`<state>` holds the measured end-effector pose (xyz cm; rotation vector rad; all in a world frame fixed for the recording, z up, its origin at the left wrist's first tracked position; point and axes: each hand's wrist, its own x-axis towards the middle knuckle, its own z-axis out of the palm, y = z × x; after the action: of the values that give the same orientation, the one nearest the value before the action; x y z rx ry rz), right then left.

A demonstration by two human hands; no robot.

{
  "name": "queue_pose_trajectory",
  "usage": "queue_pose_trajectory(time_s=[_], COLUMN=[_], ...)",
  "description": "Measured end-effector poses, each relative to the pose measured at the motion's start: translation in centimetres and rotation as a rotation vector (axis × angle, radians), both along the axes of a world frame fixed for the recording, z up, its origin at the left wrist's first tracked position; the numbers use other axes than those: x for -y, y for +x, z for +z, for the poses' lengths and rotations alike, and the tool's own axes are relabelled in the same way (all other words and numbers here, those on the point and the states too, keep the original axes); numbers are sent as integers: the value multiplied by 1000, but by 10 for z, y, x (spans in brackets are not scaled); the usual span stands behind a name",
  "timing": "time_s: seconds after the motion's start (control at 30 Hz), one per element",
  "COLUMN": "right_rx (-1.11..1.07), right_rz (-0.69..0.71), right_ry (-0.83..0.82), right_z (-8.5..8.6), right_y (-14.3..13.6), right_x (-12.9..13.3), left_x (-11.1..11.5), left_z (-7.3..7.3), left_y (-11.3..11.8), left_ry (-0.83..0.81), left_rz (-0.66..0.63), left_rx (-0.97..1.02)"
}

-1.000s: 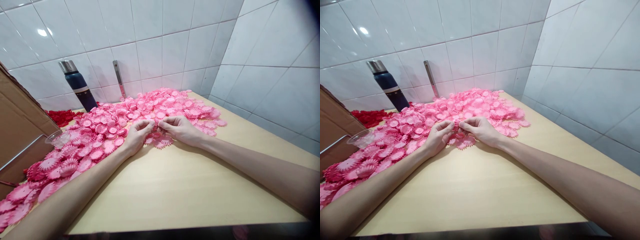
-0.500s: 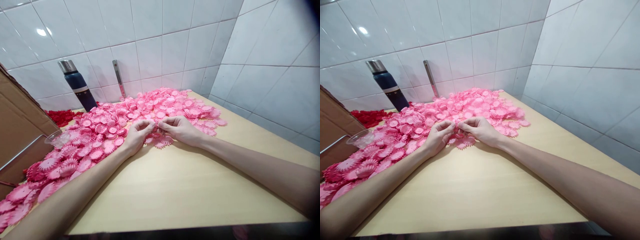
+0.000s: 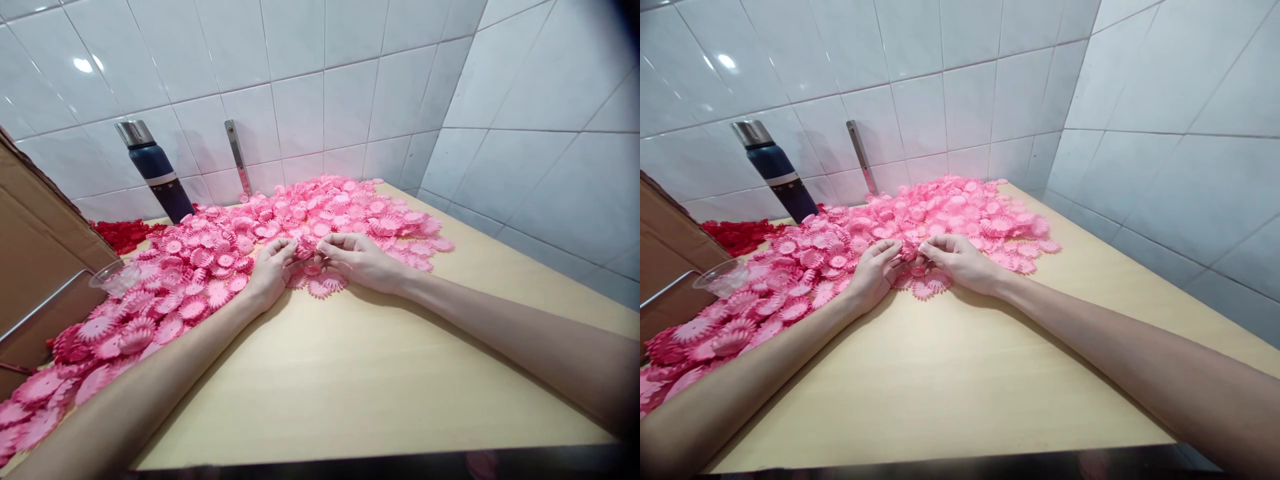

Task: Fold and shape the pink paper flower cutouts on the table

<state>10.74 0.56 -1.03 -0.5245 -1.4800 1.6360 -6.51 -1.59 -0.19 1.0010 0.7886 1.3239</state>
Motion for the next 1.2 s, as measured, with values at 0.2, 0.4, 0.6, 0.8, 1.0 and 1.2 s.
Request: queue_pose_trajectory(time_s=[0.2,0.4,0.6,0.8,1.0,1.2], right_rx=[102,149,172,153,142,142], right_rz=[-69,-117,-135,-136,-126,-112], right_ry=[119,96,148,146,140,159], right_z=[-1,2,6,4,3,3], right_y=[2,1,1,1,1,1], right_x=[0,3,7,7,6,6], left_x=[3,9,13,18,18,17], left_z=[-1,1,2,6,5,5], left_y=[0,-1,0,2,1,2], left_ry=[129,278,251,229,257,241], left_rz=[-19,38,76,31,34,27], left_rx=[-106,-370,-445,-388,-444,-403])
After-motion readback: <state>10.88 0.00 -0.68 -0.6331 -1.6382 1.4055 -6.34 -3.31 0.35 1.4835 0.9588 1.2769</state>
